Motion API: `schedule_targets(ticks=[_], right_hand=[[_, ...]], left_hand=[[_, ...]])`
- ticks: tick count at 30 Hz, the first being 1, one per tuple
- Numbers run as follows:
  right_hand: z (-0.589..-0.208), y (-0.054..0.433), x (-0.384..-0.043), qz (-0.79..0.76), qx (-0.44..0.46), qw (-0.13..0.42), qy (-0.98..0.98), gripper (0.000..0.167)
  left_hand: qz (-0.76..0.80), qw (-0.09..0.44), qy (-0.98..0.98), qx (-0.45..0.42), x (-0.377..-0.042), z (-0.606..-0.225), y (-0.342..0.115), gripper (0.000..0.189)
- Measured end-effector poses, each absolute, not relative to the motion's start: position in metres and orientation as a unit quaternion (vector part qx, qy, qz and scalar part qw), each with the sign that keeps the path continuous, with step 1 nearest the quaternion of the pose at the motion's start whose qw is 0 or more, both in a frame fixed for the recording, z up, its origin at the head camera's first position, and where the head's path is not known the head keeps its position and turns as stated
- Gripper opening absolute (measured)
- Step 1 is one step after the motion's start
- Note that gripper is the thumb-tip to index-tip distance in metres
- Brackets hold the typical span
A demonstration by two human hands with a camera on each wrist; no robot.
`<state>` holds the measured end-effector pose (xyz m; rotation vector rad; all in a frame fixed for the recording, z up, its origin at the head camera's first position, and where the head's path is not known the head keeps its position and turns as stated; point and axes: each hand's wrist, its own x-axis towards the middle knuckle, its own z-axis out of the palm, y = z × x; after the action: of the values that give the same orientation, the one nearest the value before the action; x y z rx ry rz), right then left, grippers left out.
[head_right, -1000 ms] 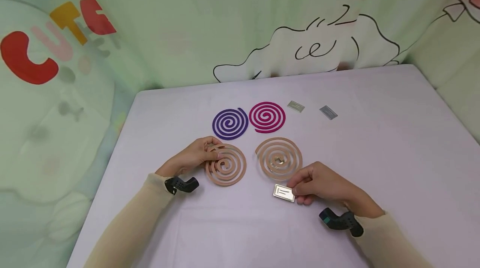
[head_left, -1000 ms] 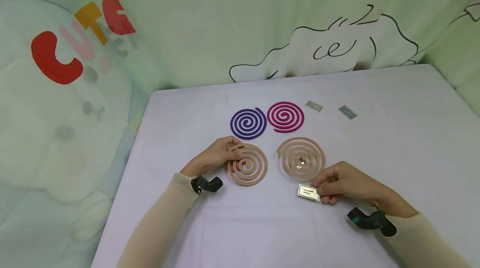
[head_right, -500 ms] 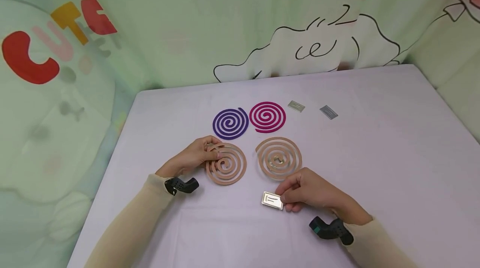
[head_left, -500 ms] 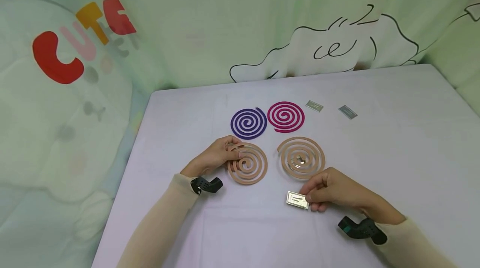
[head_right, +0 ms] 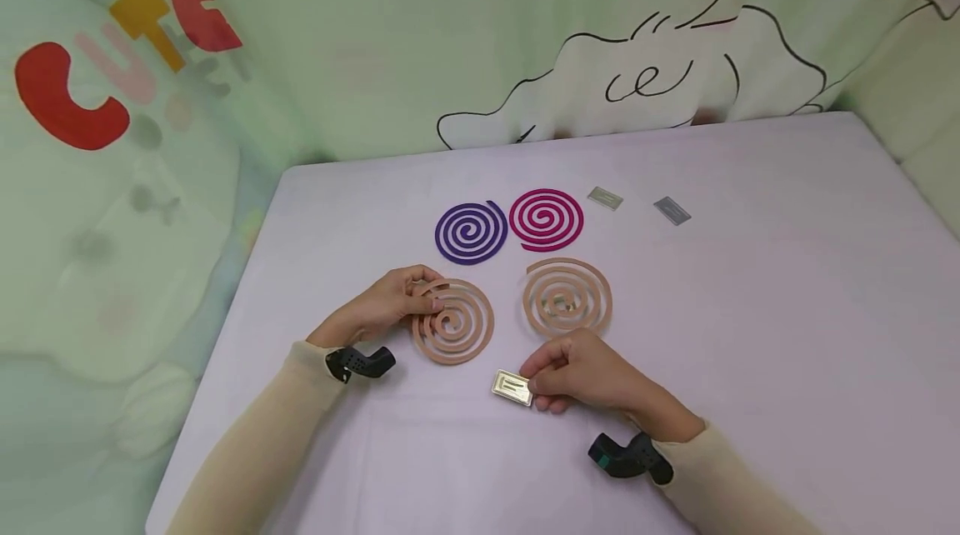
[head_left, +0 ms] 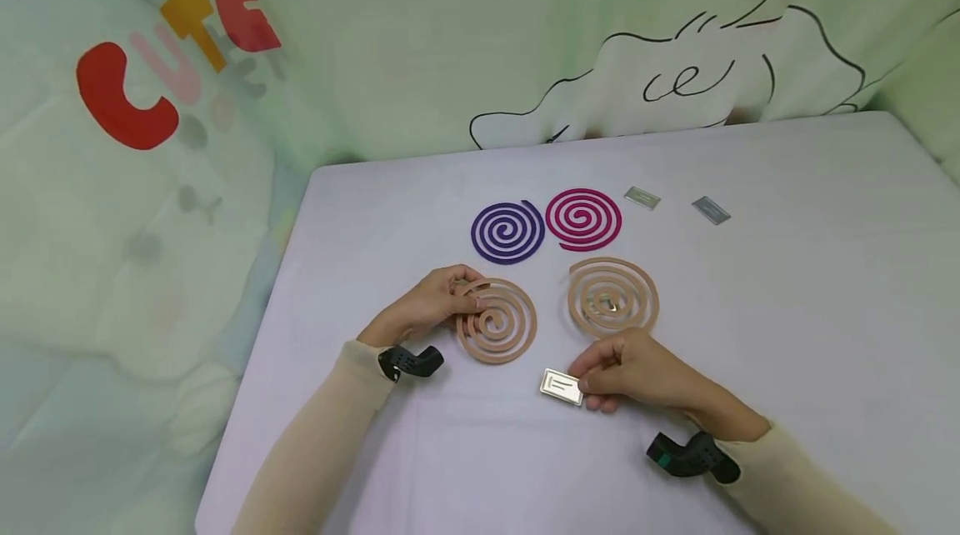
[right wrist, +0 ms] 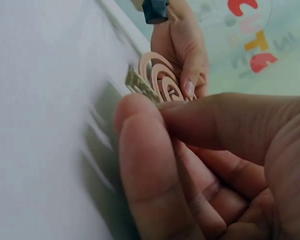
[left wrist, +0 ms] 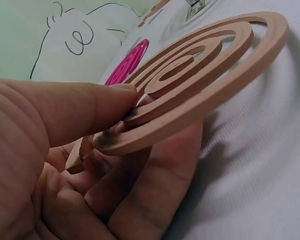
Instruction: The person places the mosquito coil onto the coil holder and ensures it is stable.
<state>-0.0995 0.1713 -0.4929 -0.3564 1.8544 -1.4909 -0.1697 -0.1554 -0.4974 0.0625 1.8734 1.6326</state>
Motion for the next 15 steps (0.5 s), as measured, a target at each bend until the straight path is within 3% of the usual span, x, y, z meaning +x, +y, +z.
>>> schedule_targets(ticks=[7, 15], right_hand=[[-0.489, 0.150, -0.101, -0.599, -0.129, 0.346, 0.711, 0.025], [-0.482, 0.122, -0.107, -0.615, -0.119, 0.335, 0.704, 0.027]], left_hand=[[0.611, 0.327, 0.720, 0.029, -0.168, -0.496, -0.160, 0.036], [0.606, 0.295, 0.738, 0.034, -0.166, -0.497, -0.159, 0.038]])
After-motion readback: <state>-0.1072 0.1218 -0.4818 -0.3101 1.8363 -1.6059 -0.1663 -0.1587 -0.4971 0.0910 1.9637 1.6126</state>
